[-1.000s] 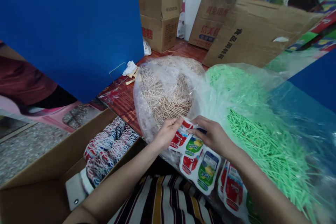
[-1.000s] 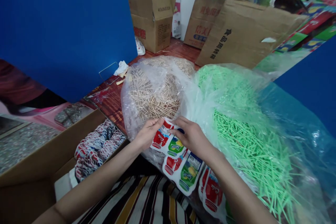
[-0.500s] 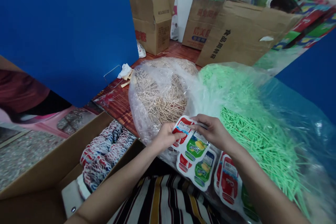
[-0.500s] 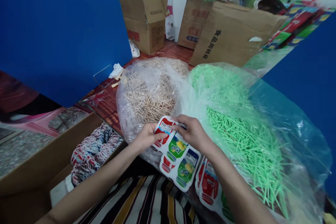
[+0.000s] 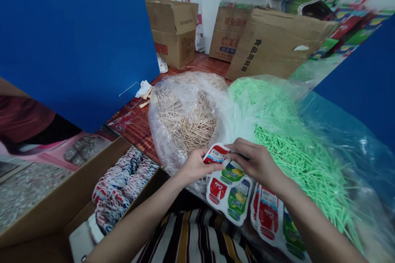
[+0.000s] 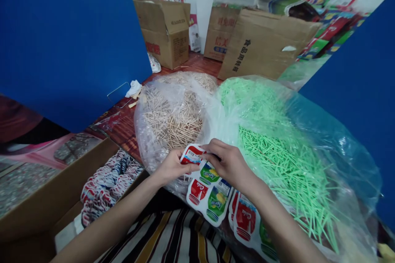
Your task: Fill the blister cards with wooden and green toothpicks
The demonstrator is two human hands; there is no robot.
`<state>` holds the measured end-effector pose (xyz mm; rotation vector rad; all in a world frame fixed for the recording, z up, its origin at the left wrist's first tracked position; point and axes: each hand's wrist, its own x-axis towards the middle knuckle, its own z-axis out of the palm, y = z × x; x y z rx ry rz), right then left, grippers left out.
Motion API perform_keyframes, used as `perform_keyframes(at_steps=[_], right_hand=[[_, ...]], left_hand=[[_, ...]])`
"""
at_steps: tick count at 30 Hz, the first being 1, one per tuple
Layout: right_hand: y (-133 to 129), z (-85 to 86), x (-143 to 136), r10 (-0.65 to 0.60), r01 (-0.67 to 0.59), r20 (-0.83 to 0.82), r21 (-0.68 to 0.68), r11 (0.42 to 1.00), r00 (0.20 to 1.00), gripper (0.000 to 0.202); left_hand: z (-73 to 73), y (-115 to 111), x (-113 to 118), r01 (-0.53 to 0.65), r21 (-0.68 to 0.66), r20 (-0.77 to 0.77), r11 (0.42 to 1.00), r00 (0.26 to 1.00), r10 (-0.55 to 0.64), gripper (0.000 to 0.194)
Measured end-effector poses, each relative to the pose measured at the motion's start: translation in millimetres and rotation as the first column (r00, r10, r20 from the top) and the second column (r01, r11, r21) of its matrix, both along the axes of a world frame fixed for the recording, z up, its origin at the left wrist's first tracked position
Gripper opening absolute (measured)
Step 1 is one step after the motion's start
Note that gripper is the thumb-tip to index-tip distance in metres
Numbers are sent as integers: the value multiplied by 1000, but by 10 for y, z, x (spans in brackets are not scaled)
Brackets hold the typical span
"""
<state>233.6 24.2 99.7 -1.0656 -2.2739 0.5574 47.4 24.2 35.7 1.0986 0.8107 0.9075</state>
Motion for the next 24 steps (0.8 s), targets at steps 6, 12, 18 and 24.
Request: perform_keyframes(at_steps=[6,12,18,24], right_hand=[[-62,-47,-20,15,-19,74,58,998,997,18],[-102,-74,-28,29,-34,51,102,994,998,18],[-121,-44,-29,-77,77,-1,45,996,997,26],[-60,-90,40,-244,253,70,-222,942,967,22]], left_hand=[[4,-24,10,-102,43,-30,994,994,103,17],[-9,-38,0,-93,-9,-26,996,995,93,22],[31,-66,-6,-44,-70,-30,997,999,42,19],[-8,-79,-62,-50,-119,-135,992,990,34,22]])
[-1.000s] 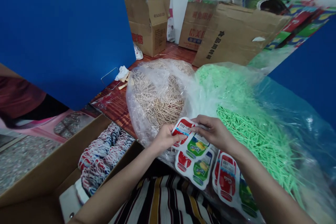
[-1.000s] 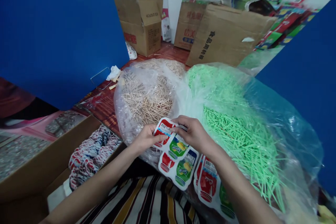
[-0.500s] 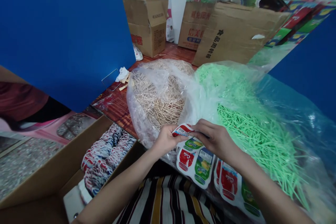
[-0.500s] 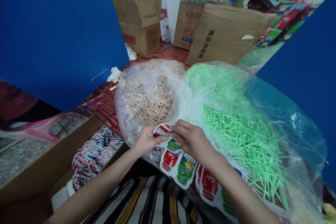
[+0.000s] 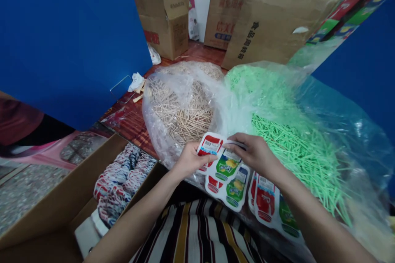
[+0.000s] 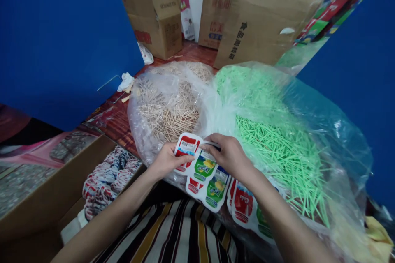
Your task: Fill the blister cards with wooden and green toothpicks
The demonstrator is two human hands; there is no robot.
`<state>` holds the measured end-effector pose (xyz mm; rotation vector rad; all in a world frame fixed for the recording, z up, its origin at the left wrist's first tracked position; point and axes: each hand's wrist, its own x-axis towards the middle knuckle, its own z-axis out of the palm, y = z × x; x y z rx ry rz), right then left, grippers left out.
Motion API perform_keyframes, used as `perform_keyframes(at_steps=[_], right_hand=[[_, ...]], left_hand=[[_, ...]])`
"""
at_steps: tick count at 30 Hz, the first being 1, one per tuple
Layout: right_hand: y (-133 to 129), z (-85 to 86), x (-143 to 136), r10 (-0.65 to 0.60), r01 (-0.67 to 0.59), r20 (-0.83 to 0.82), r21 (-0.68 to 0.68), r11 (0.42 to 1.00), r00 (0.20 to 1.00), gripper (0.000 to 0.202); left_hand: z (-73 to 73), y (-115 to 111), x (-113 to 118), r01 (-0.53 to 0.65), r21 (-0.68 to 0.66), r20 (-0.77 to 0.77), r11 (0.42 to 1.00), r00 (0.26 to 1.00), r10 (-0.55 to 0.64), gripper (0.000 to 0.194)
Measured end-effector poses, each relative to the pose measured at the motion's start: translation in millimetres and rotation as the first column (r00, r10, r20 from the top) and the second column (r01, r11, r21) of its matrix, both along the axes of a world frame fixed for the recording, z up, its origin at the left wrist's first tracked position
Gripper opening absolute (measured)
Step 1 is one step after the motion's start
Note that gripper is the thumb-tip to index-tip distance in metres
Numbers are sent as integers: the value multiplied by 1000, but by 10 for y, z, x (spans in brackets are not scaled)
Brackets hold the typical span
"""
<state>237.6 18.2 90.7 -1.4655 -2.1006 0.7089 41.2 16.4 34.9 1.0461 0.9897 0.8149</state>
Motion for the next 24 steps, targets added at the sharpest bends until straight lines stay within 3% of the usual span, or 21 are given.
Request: perform_keyframes(at_steps=[4,12,19,24], right_hand=[[13,-9,-7,-15,12,-61,-51,999,998,26],[10,-86,-18,-62,58,74,56,997,995,30],[14,-220,-4,-51,50,10,68,996,999,31],[-44,-249,19,-73,80,-70,108,991,995,34]], left_hand=[[37,28,18,51,70,49,996,997,-55,21],[-23,52,170,-116,78,77,990,991,110,19],[-65,23,285,-159,18,133,987,979,155,22],[-51,-2,319,-163,61,112,985,981,156,21]])
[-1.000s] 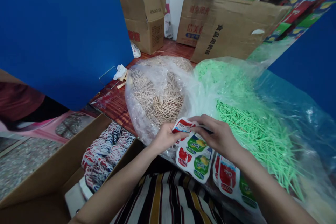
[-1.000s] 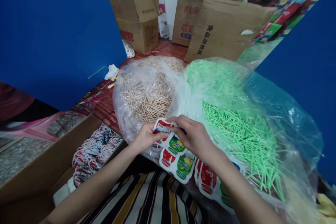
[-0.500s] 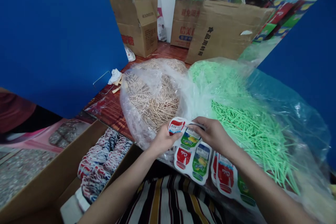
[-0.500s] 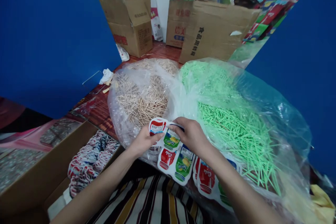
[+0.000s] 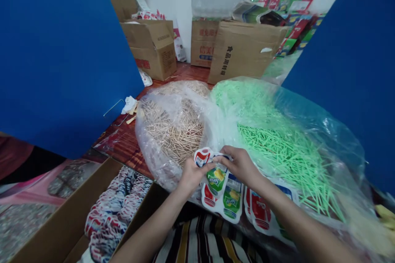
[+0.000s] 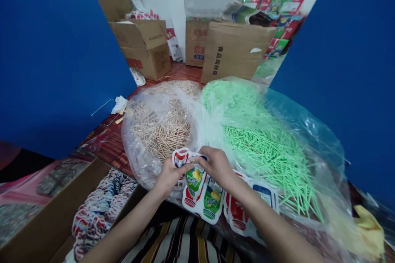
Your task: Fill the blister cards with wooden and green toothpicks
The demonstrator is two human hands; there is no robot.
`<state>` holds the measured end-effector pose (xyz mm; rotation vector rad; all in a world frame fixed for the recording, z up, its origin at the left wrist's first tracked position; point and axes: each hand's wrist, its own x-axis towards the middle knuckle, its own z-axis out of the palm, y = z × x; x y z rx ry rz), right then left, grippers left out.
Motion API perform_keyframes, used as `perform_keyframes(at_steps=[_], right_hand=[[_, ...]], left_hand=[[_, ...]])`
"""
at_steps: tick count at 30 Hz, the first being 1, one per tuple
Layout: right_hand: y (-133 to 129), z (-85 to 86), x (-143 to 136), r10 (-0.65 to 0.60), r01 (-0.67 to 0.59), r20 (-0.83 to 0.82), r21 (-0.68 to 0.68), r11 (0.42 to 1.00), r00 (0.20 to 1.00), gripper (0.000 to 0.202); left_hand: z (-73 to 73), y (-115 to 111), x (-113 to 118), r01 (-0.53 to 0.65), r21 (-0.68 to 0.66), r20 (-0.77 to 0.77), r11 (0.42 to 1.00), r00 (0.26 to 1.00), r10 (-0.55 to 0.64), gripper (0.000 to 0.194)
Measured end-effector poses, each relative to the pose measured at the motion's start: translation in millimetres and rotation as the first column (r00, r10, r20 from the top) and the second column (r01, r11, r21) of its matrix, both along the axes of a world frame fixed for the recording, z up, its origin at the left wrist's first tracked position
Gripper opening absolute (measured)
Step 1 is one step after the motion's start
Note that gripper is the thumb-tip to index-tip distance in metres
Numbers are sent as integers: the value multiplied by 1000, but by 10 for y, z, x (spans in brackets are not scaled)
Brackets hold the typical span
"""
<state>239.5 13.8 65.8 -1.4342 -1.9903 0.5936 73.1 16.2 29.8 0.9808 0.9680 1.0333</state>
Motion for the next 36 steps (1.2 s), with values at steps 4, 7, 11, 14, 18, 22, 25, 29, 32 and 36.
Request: perform_keyframes(at_steps=[4,7,11,14,18,22,25,29,32,36], right_hand=[[-76,22,50,-18,17,-51,-12,1000,999,36],[-126,52,119,-29,24,-111,-38,999,993,36],[-209,91,211,-36,23,-165,-81,996,986,36],[-277,86,260,-50,35,-200,-78,996,979,35],[-335,33,297,-79,66,-239,-62,996,968,32],[-356,3,305,-55,35,-255,-81,996,965,28],[-334,22,378,33,-78,-257,-167,983,966,27],[-142,37,728,26,-111,-303,-267,957,953,40],[140,-30,1122,-131,147,110,-149,978,985,36],[501,-182,1495,-131,176,494,-45,983,860,23]], left_hand=[[35,-54,44,28,2,-14,1000,1000,-28,26],[64,-94,106,51,-9,-54,999,997,-52,29],[86,-142,199,91,-29,-81,995,992,-93,33],[83,-175,243,84,-84,-83,993,992,-91,38],[50,-196,266,150,-71,-76,986,985,-156,28],[31,-196,289,165,-154,-38,974,984,-173,30],[32,-195,298,174,-165,-62,971,981,-186,27],[8,-187,275,166,-151,-96,975,979,-182,26],[-23,-175,254,126,-152,-115,980,983,-144,31],[-40,-164,252,75,-201,-127,977,987,-102,34]])
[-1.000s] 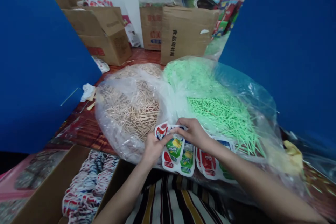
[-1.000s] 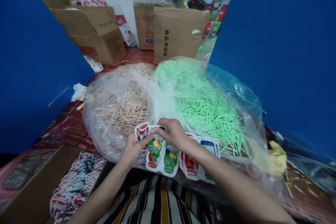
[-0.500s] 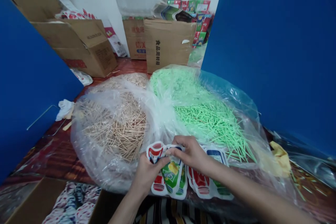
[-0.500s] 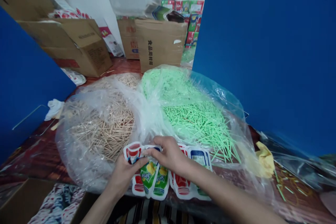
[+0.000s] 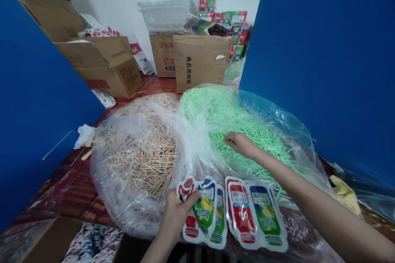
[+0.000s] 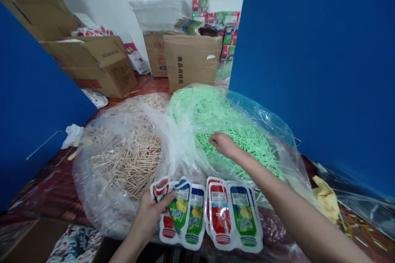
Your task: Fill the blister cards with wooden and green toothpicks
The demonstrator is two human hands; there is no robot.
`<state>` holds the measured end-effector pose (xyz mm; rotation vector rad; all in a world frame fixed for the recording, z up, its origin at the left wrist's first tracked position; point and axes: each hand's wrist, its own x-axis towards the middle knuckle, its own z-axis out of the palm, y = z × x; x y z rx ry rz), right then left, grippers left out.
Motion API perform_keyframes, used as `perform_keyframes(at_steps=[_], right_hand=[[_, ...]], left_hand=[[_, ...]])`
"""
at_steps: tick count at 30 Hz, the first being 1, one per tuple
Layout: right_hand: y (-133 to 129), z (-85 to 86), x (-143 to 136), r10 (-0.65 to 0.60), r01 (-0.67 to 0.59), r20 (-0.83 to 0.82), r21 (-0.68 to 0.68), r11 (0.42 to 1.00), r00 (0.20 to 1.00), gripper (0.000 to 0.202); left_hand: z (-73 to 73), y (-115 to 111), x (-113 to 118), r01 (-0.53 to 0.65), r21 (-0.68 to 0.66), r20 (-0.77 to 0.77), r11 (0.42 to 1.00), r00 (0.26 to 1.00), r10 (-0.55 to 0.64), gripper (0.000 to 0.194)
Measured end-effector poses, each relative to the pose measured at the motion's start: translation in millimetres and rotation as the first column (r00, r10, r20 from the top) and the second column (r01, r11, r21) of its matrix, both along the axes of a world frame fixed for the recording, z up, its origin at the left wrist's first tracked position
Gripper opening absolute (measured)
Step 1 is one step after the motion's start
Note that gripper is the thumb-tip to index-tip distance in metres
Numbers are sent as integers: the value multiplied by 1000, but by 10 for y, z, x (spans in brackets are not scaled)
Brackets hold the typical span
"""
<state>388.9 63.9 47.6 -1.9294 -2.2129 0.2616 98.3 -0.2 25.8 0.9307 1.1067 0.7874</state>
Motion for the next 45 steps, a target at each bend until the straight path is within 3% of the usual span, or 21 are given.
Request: perform_keyframes(at_steps=[5,14,18,25,32,38,45], right_hand=[[231,-144,41,205,-189,156,-112,976,966,42],[477,-297,-48,309,-281,282,-135,950,908,18],[473,-291,-8,308,-282,272,-130,951,912,12],[319,-96,87,234,-208,255,-125,970,938,19],[296,-66,-21,156,-114,254,-175,978,954,17],[389,-119,28,160,-120,187,-207,971,969,66],[409,-210,-58,143,-83,341,-186,979,929,33]], left_hand=[[-16,17,-14,-64,-31,-7,997,998,64,43],[62,26,-46,-88,-49,-30,995,996,87,43],[106,23,-65,-133,-62,-50,989,990,130,45],[70,40,-110,-174,-53,8,983,985,174,46],[84,32,-37,-179,-81,10,980,983,181,51],[47,28,-74,-154,-117,7,981,988,156,56],[-42,52,-145,-141,-98,39,985,989,146,60]])
